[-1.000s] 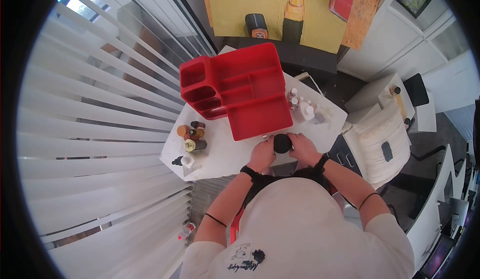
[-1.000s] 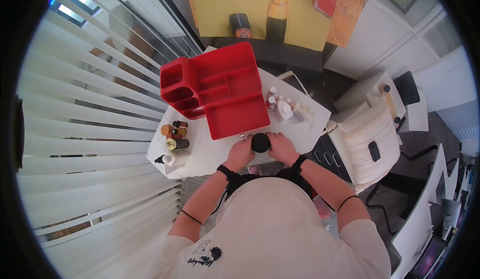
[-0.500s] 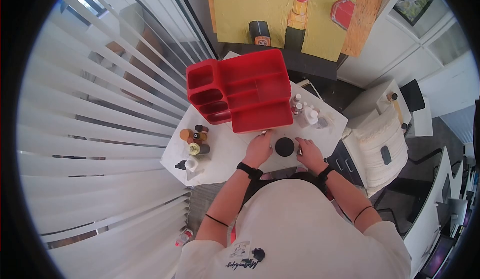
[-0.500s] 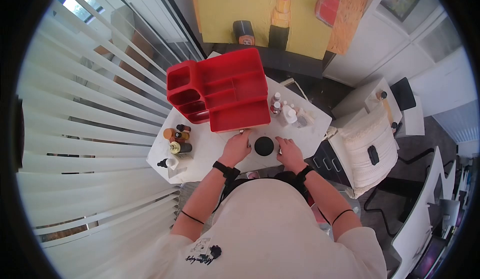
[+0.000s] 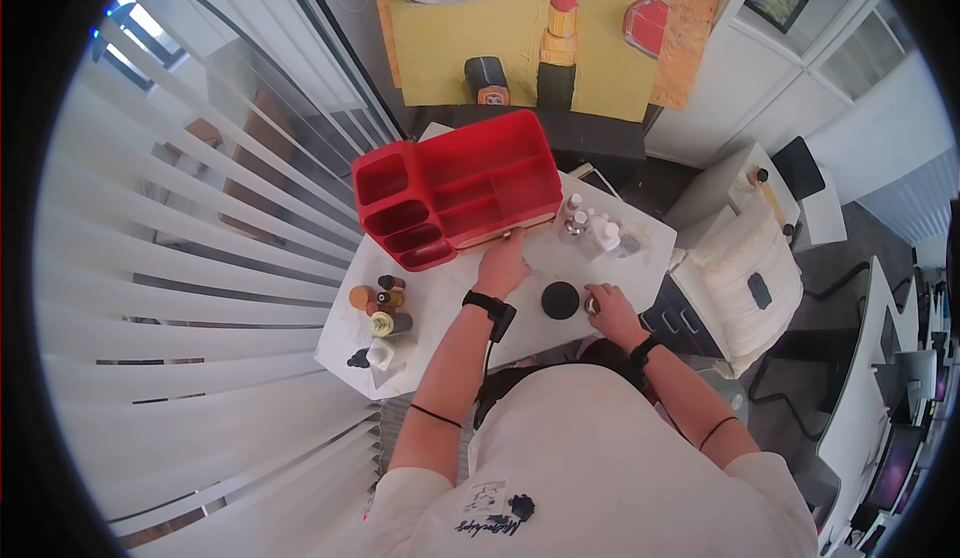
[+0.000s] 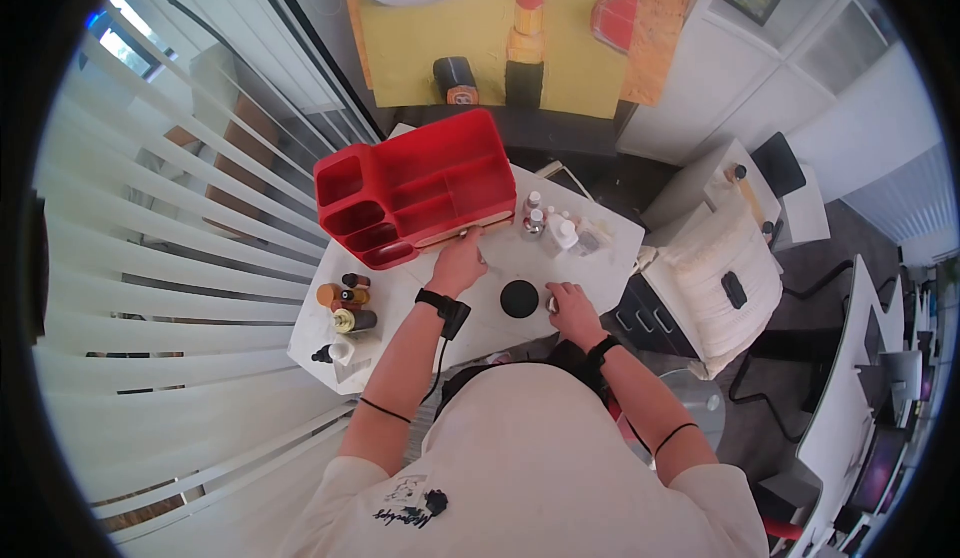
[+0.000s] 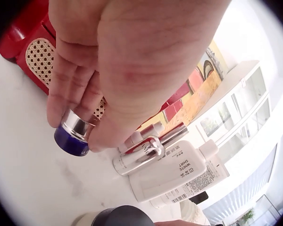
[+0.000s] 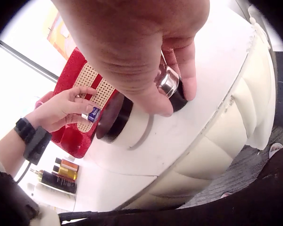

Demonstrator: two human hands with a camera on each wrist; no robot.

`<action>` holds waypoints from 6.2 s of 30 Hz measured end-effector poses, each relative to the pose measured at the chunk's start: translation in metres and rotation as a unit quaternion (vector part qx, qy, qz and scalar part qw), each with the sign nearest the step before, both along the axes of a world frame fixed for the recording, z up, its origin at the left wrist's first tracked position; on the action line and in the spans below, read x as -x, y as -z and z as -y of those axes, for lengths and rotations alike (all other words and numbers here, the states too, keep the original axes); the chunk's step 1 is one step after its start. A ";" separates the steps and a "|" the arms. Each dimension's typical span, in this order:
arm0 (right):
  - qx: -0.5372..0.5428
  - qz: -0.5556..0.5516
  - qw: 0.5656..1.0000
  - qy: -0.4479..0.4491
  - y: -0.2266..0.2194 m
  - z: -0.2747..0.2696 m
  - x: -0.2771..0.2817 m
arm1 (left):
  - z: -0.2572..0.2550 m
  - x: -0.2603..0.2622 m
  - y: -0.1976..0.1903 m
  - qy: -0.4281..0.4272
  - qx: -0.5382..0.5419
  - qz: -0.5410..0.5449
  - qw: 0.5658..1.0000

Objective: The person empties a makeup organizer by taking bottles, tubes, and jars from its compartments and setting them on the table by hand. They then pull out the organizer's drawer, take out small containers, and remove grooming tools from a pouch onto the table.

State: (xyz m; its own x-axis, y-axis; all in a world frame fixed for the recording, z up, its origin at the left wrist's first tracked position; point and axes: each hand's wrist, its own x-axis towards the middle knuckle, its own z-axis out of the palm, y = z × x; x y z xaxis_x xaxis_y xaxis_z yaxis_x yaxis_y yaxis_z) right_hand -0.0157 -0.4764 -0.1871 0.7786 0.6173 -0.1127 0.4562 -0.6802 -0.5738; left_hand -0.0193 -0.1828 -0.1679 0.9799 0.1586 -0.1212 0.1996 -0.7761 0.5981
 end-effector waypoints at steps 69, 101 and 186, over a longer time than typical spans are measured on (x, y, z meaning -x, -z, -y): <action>-0.177 -0.542 0.816 -0.092 0.001 -0.166 -0.025 | -0.014 0.158 -0.021 -0.092 -0.023 0.125 0.988; -0.259 -0.617 0.722 0.175 0.020 -0.156 -0.047 | -0.019 0.119 -0.008 -0.187 -0.012 0.082 0.979; -0.125 -0.485 0.854 0.140 -0.004 0.001 -0.004 | 0.017 0.129 0.028 -0.148 0.088 -0.008 0.985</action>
